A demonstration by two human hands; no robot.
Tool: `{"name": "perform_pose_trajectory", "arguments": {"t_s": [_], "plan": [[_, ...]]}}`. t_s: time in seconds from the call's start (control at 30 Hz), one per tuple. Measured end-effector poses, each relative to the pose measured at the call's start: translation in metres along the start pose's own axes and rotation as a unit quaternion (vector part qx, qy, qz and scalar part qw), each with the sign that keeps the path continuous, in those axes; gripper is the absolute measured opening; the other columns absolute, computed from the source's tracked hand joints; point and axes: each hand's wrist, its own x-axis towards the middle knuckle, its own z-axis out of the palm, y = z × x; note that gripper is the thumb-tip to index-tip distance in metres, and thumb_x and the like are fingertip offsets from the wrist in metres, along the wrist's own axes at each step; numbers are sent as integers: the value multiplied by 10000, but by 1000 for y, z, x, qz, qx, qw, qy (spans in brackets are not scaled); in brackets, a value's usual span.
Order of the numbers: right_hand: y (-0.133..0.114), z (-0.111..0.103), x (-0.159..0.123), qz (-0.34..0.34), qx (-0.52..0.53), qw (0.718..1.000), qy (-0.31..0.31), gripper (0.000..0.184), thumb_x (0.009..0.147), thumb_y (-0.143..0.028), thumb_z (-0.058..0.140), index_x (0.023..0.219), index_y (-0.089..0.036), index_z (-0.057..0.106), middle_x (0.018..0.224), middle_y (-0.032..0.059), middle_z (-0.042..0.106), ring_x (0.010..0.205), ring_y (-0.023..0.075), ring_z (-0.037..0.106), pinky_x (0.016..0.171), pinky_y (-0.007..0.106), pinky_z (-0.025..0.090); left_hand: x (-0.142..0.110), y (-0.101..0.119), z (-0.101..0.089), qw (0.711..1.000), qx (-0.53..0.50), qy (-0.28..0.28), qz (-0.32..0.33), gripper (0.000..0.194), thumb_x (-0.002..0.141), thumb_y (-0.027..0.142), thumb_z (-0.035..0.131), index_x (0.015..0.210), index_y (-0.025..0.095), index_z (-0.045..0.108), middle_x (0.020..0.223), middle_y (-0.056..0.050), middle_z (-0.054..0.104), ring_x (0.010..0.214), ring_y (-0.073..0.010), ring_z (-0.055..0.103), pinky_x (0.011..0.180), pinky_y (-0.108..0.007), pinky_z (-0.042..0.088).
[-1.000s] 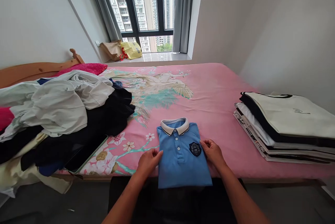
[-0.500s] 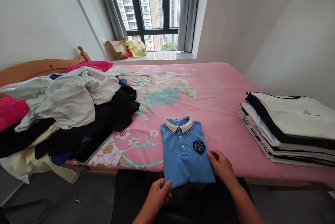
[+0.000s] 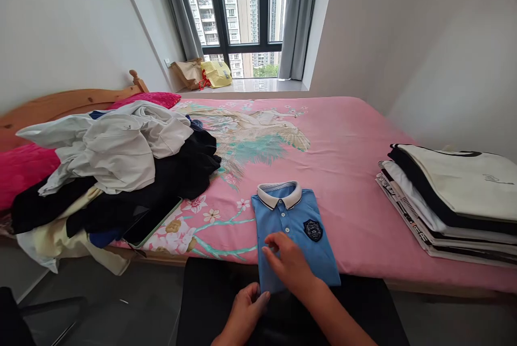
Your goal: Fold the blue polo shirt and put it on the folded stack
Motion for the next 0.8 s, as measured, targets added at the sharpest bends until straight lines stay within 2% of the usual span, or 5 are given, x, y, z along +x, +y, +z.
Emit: {"name": "perform_pose_trajectory", "arguments": {"t_s": [0.17, 0.37, 0.47, 0.57, 0.8], "plan": [[6, 42, 19, 39, -163, 986, -22, 198, 757, -331, 635, 880, -196, 558, 867, 46, 614, 828, 216, 567, 711, 310, 411, -7, 20, -23, 993, 109, -30, 37, 351, 713, 483, 600, 559, 180, 511, 542, 28, 462, 554, -109, 402, 526, -239, 296], [14, 43, 18, 32, -166, 985, -29, 109, 797, -292, 578, 867, -213, 551, 849, 23, 612, 801, 185, 562, 679, 276, 375, 39, 81, -60, 996, 62, 56, -13, 285, 796, 452, 487, 727, 181, 544, 553, 45, 469, 399, -77, 361, 380, -222, 255], [13, 41, 16, 24, -160, 986, -25, 86, 804, -281, 567, 856, -212, 555, 852, 22, 606, 802, 182, 552, 677, 275, 368, 77, 108, -62, 996, 51, 63, -22, 267, 857, 367, 408, 878, 160, 573, 594, 43, 497, 375, -75, 383, 357, -220, 261], [11, 41, 14, 12, -161, 987, -22, 57, 799, -243, 566, 845, -211, 556, 853, 20, 603, 810, 184, 544, 684, 276, 366, 105, 123, -55, 997, 53, 41, -39, 267, 890, 337, 376, 861, 147, 562, 565, 44, 503, 354, -66, 378, 350, -206, 247], [12, 42, 12, 6, -170, 985, -12, 35, 807, -238, 556, 832, -213, 557, 859, 21, 599, 814, 188, 535, 686, 283, 361, 117, 133, -53, 997, 44, -1, -57, 407, 826, 553, 451, 693, 173, 508, 529, 41, 514, 340, -42, 325, 338, -198, 190]]}}
